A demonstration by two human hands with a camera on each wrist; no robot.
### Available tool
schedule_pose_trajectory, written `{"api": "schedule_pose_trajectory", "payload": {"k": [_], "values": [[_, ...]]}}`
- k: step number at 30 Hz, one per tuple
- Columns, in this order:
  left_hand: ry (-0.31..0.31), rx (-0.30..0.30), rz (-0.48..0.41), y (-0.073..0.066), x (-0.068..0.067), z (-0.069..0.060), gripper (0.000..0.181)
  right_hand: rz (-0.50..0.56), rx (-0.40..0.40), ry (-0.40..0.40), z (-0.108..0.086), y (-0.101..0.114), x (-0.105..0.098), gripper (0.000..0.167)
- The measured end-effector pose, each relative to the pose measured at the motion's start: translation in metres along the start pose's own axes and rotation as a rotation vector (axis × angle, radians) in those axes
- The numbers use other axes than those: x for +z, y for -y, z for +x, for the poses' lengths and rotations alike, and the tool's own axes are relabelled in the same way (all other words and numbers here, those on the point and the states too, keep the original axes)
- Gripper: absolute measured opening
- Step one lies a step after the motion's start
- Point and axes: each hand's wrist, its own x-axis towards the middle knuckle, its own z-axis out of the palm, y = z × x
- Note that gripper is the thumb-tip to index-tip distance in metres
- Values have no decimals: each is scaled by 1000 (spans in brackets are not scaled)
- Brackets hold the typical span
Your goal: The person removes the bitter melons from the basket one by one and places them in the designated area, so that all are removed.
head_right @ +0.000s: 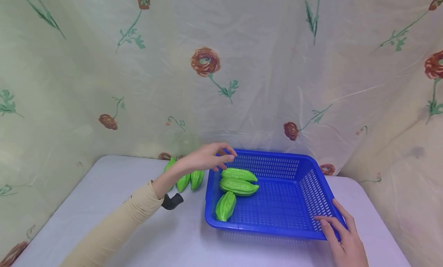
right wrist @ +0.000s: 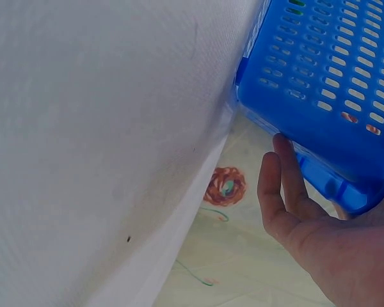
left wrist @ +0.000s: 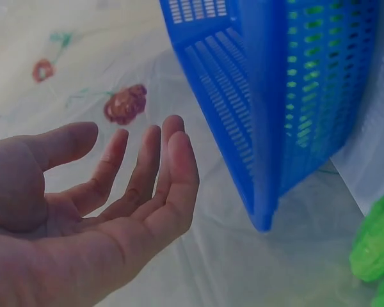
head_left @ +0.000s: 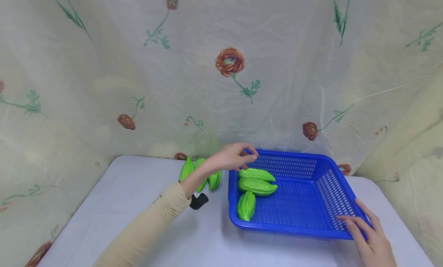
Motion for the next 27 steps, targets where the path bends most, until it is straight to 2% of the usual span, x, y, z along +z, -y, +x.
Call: {"api": "schedule_pose_trajectory", "payload": {"k": [4, 9, 17, 27], "values": [[56, -22, -1, -7, 8, 14, 31, 3, 5, 7, 0, 1, -1, 46], [144, -98, 3, -11, 24, 27, 36, 10, -9, -8, 0, 0, 0, 44], [297, -209, 160, -18, 46, 33, 31, 11, -74, -55, -3, -2, 5, 37], [348, -240, 243, -12, 57, 34, 37, 16, -92, -80, -8, -2, 5, 35]]}}
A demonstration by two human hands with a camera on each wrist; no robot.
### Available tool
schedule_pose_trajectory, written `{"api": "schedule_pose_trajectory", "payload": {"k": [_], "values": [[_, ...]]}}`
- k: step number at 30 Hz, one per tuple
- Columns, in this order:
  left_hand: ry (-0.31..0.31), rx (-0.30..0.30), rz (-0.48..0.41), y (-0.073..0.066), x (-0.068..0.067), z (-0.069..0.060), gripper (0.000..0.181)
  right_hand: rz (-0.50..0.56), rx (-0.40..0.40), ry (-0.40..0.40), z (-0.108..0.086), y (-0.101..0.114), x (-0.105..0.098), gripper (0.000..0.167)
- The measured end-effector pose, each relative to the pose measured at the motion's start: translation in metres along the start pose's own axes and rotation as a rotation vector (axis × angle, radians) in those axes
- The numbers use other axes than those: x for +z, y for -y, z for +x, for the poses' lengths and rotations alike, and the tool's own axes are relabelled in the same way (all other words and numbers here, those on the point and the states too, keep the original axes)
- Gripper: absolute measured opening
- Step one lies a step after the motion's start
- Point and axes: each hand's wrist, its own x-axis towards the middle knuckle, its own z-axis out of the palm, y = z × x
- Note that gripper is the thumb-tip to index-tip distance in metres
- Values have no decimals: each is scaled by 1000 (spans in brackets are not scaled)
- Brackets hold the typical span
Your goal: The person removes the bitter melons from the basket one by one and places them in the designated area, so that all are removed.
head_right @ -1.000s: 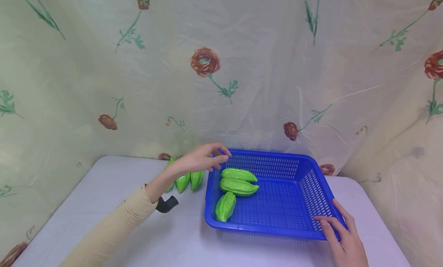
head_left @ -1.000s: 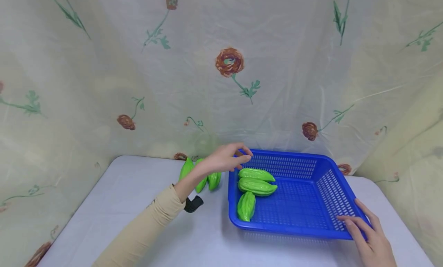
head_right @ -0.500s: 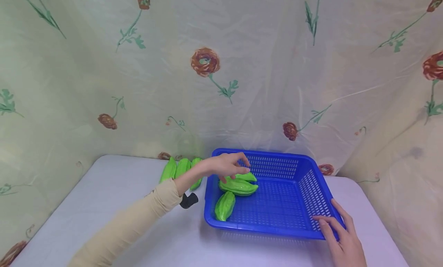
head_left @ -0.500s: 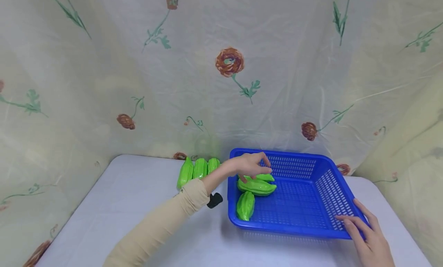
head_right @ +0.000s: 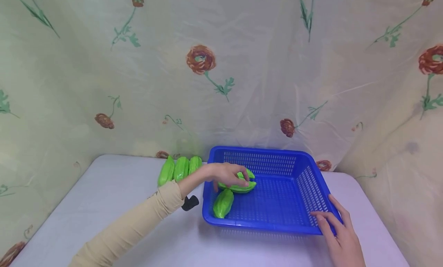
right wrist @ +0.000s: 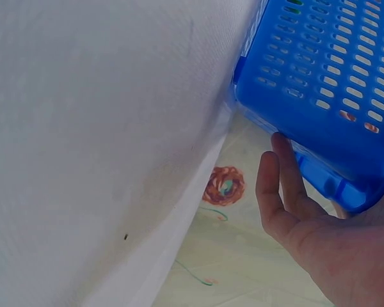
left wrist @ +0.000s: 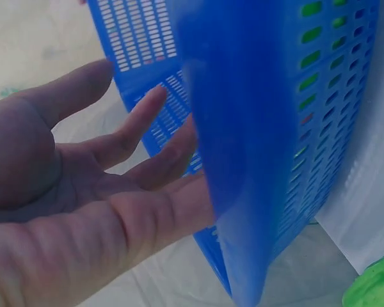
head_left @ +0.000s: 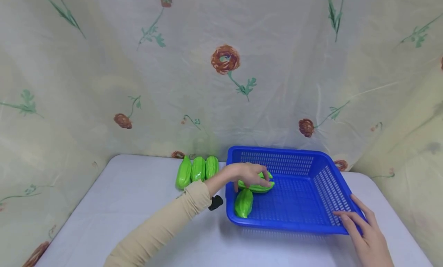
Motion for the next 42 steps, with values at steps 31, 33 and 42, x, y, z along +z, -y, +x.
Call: {"api": "schedule_pose_trajectory", "payload": {"k": [31, 33, 42], "values": [[-41, 4, 257, -1, 13, 4, 74, -9, 34, 23, 3, -1, 0, 39], [-43, 16, 233, 0, 11, 3, 73, -9, 31, 21, 4, -1, 0, 39], [-114, 100, 205, 2, 4, -3, 72, -4, 44, 29, 6, 0, -1, 40]]}}
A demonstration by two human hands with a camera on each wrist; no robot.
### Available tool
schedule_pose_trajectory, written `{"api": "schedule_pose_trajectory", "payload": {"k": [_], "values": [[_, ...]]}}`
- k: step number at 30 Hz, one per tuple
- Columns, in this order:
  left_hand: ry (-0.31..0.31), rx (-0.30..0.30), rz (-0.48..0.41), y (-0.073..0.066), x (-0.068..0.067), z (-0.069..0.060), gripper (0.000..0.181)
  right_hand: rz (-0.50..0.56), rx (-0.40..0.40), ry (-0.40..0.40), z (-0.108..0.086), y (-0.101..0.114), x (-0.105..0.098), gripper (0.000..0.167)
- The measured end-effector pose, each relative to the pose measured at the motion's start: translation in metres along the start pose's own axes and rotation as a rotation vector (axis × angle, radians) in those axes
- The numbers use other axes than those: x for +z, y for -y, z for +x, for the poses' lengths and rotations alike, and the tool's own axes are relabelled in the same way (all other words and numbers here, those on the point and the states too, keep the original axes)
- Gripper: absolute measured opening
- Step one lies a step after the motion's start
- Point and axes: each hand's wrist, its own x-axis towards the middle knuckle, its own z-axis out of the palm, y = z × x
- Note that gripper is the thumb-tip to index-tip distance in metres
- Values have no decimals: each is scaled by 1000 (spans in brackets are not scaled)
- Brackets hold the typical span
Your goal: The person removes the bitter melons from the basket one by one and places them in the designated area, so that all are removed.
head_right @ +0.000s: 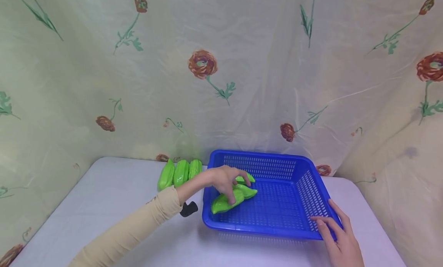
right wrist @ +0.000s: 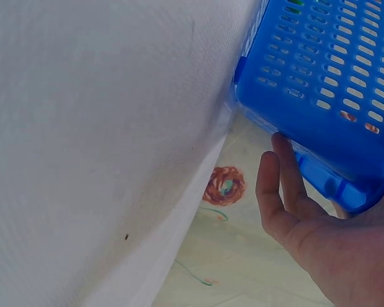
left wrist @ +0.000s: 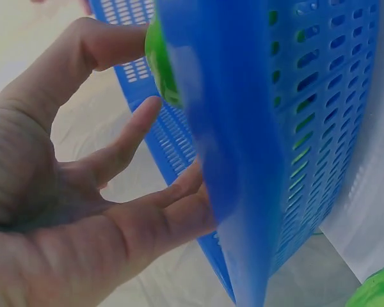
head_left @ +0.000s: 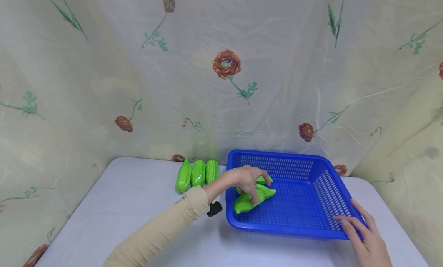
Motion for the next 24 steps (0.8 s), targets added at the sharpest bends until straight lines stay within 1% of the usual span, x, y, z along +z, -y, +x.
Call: {"api": "schedule_pose_trajectory", "payload": {"k": [2, 4, 11, 16, 21, 24], "values": [[-20, 12, -6, 1, -2, -3, 73, 0, 12, 11, 0, 1, -1, 41], [-35, 18, -35, 3, -4, -5, 74, 3, 14, 19, 1, 2, -2, 42], [-48, 28, -221, 12, -11, -15, 75, -6, -1, 3, -1, -2, 1, 41], [-62, 53, -378, 22, -17, -19, 75, -4, -8, -7, -2, -2, 2, 39], [-56, 71, -559, 32, -22, -25, 85, -4, -14, -8, -2, 2, -1, 38], [-67, 71, -663, 40, -23, -29, 90, 0, -25, -17, -3, 2, -1, 37]]}}
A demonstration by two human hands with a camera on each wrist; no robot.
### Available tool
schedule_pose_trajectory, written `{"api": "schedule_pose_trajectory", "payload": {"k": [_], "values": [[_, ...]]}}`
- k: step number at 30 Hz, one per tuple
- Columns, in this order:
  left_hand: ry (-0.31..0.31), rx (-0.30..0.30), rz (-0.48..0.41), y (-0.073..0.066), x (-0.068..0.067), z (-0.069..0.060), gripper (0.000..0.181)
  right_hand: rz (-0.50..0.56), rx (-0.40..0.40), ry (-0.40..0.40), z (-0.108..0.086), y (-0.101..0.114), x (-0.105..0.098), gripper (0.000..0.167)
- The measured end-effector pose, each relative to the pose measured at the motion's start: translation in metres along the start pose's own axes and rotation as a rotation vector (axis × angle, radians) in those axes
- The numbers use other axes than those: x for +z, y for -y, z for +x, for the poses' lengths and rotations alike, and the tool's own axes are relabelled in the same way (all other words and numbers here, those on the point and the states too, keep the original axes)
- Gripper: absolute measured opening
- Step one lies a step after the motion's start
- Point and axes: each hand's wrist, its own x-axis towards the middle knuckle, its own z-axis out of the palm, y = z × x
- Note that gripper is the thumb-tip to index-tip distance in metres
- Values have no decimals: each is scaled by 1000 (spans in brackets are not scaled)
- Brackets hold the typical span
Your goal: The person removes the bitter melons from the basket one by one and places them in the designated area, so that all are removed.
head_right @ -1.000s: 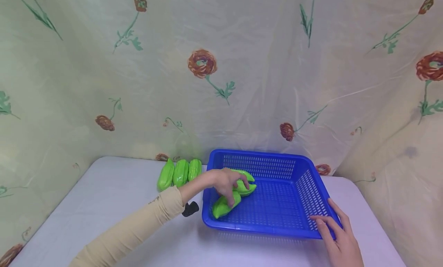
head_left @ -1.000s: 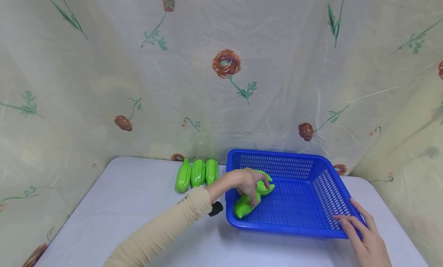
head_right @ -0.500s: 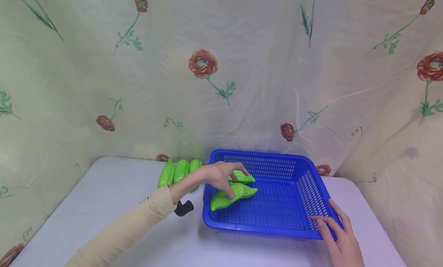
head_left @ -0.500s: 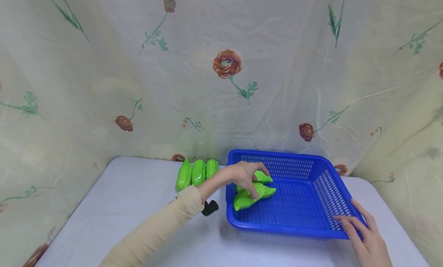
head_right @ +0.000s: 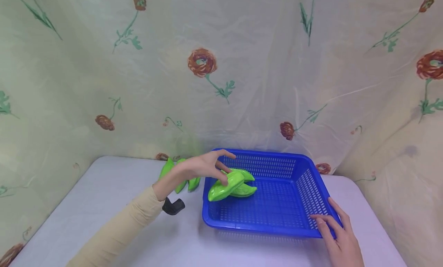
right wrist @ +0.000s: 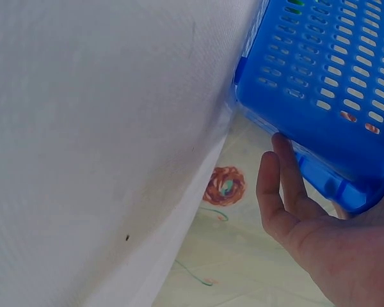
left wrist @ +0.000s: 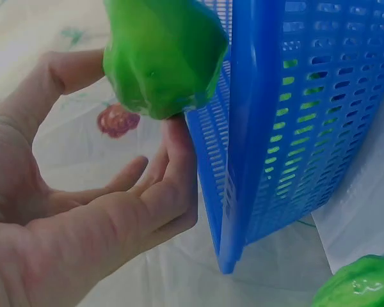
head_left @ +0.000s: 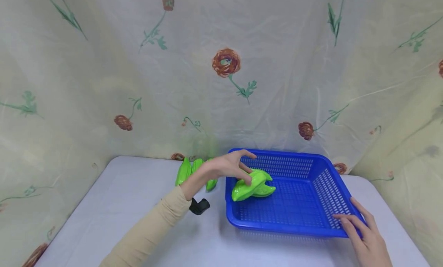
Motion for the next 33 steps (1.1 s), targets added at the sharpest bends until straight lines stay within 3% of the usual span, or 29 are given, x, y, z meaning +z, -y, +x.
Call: {"api": "schedule_pose_trajectory", "payload": {"k": [7, 14, 21, 27, 33], "values": [[-67, 0, -128, 12, -14, -10, 86, -1, -12, -16, -1, -3, 2, 35], [-120, 19, -231, 31, -26, -24, 72, 4, -21, -28, -2, -5, 4, 34], [-173, 34, -320, 50, -39, -40, 68, -3, -17, -20, -2, -6, 5, 35], [-257, 24, -373, 69, -55, -54, 67, -9, -9, -16, -1, -7, 4, 35], [-404, 30, -437, 95, -76, -70, 68, -6, -4, -4, -1, -6, 4, 37]]}}
